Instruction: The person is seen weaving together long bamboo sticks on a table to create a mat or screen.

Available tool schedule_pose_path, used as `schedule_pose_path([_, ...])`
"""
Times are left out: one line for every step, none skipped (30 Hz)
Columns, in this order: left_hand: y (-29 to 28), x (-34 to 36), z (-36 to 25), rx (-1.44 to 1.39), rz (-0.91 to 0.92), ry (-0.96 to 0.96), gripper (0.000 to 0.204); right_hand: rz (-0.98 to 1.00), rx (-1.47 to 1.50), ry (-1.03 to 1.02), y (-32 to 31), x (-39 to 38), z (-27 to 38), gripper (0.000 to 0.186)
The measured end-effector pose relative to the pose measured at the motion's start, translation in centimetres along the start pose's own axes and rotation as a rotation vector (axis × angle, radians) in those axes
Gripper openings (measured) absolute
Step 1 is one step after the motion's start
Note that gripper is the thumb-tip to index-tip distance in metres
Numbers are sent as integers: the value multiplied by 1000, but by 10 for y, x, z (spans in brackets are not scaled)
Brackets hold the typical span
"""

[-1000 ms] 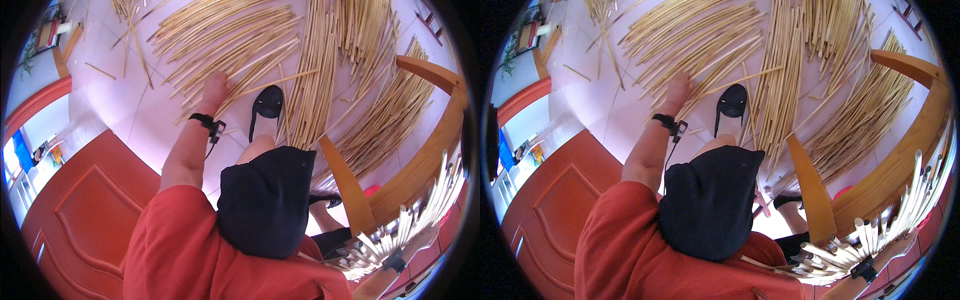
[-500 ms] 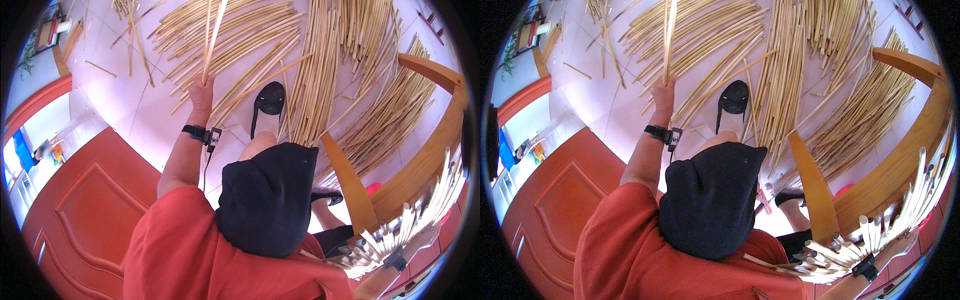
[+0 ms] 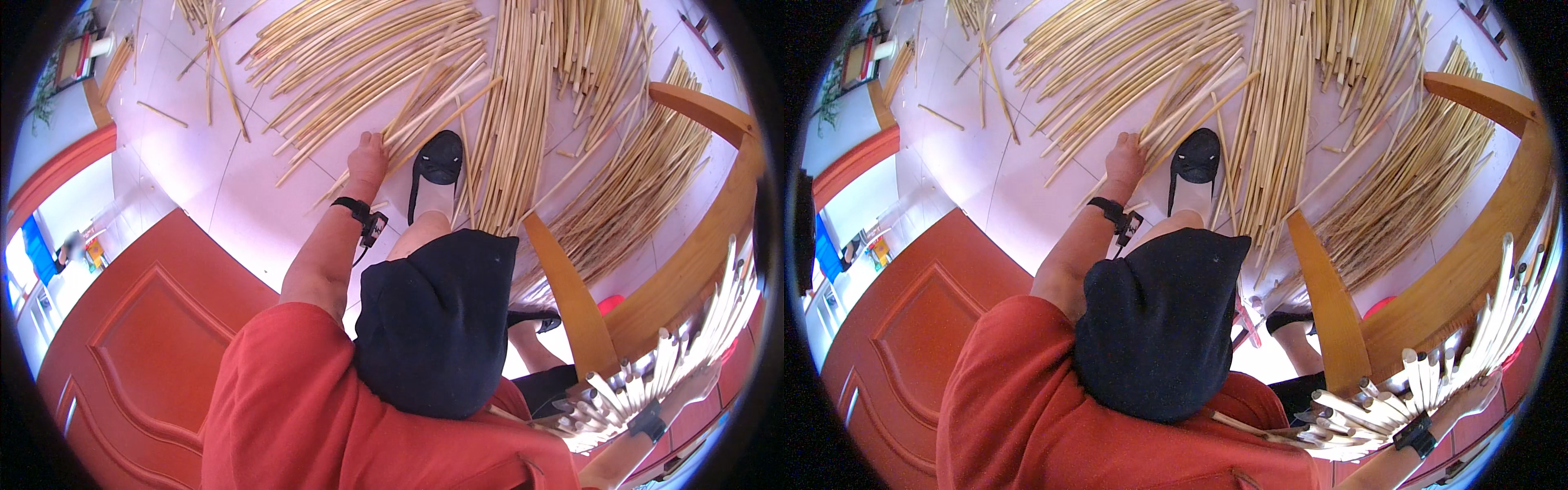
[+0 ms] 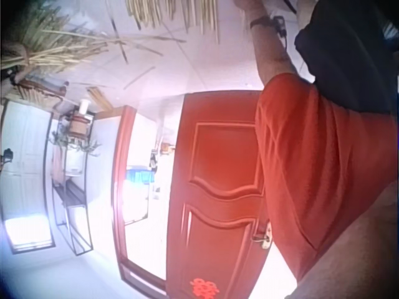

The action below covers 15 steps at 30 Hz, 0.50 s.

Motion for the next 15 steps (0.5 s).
schedule_pose_path([-1,1,-1,28,26,-5,22,-4,-25,-25,0,0,1,39])
schedule_pose_path([-5,2,2,30,22,-5,22,-4,-20,-24,0,4,-3,39])
schedule_pose_path([-11,1,3,16,-5,75,21,-3,-42,-42,-3,10,-6,39])
schedule_pose_path([-19,-1,5,3,-35,155,20,-1,-61,-59,-7,15,-10,40])
schedule_pose_path([-29,-3,9,5,-41,158,20,-3,-55,-57,-9,19,-13,40])
schedule_pose_path([-41,-2,14,-102,51,155,19,18,-37,-64,-5,19,-15,40])
schedule_pose_path([-54,-1,17,-207,141,153,18,40,-15,-71,-2,18,-16,41])
schedule_pose_path([-69,-3,17,-195,123,160,18,39,6,-64,-1,17,-16,41])
schedule_pose_path([-88,-8,10,-623,233,6,17,47,-32,-75,-2,18,-15,39])
schedule_pose_path([-109,-12,1,-1050,341,-147,16,54,-67,-87,-5,18,-16,37])
schedule_pose_path([-140,-11,-11,-1177,463,-134,20,97,-202,-290,-24,72,-48,34])
schedule_pose_path([-163,-14,-15,-1166,438,-113,20,93,-169,-285,-20,81,-59,34])
schedule_pose_path([-183,-16,-22,-1269,443,-32,21,72,-295,-391,-16,89,-69,34])
schedule_pose_path([-210,-15,-28,-1361,456,57,23,47,-422,-486,-13,89,-73,34])
schedule_pose_path([-232,-21,-36,-1344,433,78,23,75,-81,-153,-6,91,-80,34])
Point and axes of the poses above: each hand's wrist, its own x-axis towards the middle knuckle, its own y-axis out of the palm, z = x × y, the point moved 2 cm from there along x, towards the middle knuckle, and after that the axes turned 11 degrees about y, right-handed, at the moved point
